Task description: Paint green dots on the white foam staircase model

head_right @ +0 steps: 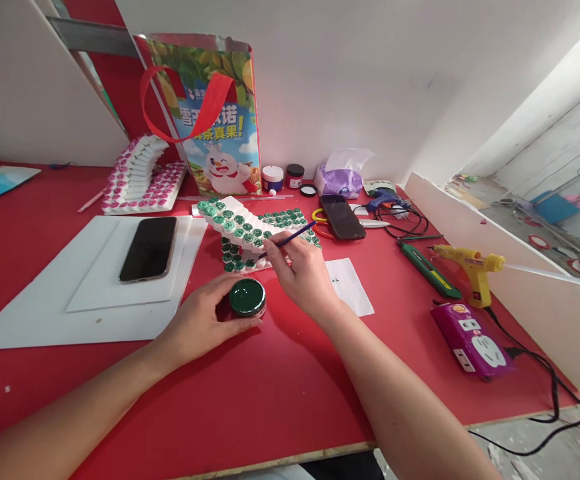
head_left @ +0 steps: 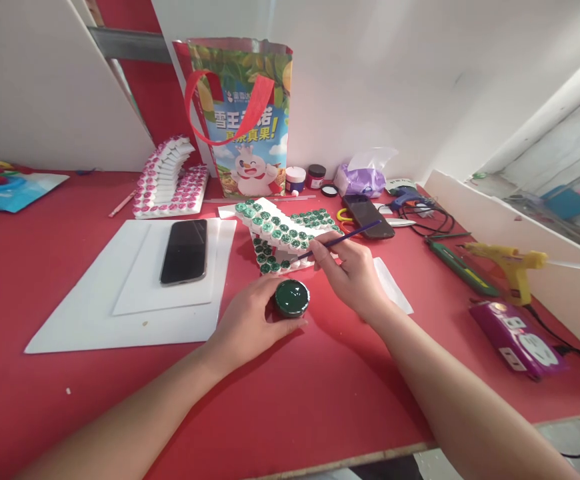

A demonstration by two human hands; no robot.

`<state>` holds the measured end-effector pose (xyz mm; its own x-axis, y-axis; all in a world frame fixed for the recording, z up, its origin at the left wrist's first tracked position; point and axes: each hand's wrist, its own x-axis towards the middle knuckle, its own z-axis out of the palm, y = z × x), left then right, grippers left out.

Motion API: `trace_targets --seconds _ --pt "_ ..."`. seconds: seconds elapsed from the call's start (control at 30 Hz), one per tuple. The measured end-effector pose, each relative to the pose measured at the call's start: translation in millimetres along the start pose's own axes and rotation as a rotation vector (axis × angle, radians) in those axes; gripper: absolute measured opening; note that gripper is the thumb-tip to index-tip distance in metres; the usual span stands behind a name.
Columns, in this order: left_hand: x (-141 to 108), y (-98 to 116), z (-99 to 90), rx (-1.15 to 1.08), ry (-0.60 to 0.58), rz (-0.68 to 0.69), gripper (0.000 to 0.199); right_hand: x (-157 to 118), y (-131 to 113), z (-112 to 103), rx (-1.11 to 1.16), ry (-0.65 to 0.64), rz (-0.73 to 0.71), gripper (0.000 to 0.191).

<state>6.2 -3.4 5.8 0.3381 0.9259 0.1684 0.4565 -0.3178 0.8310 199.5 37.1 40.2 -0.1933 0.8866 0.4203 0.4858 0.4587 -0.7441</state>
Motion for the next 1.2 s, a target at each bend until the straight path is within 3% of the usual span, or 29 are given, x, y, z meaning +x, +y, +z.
trace_targets --seconds 0.77,1.2 --pt "0.5 0.0 -0.3 0.006 0.0 0.001 0.041 -0.9 -4.1 0.4 0.007 0.035 0.006 0.023" --pt "0.4 0.7 -0.7 0.007 -0.011 -0.011 0.045 -0.7 -4.1 2.9 -0.042 -0.017 -0.038 0.026"
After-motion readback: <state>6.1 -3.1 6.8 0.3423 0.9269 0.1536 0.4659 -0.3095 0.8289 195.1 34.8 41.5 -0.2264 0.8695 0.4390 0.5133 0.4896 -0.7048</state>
